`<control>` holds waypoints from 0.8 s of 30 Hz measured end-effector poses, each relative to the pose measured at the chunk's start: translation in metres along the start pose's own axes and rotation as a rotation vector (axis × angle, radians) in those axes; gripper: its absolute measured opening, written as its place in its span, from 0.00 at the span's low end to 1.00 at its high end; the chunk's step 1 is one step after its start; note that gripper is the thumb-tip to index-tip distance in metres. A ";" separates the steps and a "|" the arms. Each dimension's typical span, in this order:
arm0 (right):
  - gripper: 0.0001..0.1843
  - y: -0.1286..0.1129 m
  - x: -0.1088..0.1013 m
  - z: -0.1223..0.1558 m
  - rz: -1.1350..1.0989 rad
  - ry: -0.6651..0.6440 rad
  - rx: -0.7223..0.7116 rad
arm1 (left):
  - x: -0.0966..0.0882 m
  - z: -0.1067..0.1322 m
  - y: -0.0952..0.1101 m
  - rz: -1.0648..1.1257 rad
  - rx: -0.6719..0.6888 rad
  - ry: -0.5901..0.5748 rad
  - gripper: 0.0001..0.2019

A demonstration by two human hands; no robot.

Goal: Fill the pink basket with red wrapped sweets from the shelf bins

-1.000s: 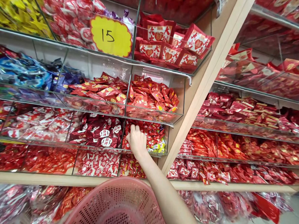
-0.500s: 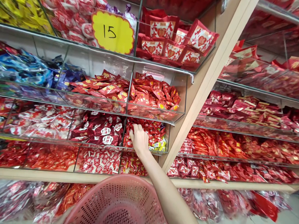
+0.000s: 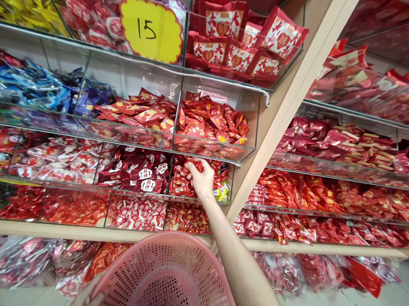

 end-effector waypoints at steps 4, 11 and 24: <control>0.17 0.000 -0.001 -0.002 -0.258 -0.026 0.141 | 0.000 0.001 0.004 -0.009 0.004 -0.001 0.24; 0.22 -0.002 -0.016 0.012 -0.460 -0.080 0.329 | 0.000 0.000 -0.001 -0.005 0.005 0.008 0.24; 0.20 0.136 -0.043 0.243 0.184 -0.694 0.859 | 0.002 0.001 0.012 -0.008 0.011 -0.073 0.15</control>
Point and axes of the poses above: each hand's wrist, its own z-axis away from the middle knuckle, its own x-axis out of the palm, y = z × x, the point moved 2 cm from there along -z, towards the middle knuckle, and after that the axes turned 9 degrees about x, right-handed, at the moved point
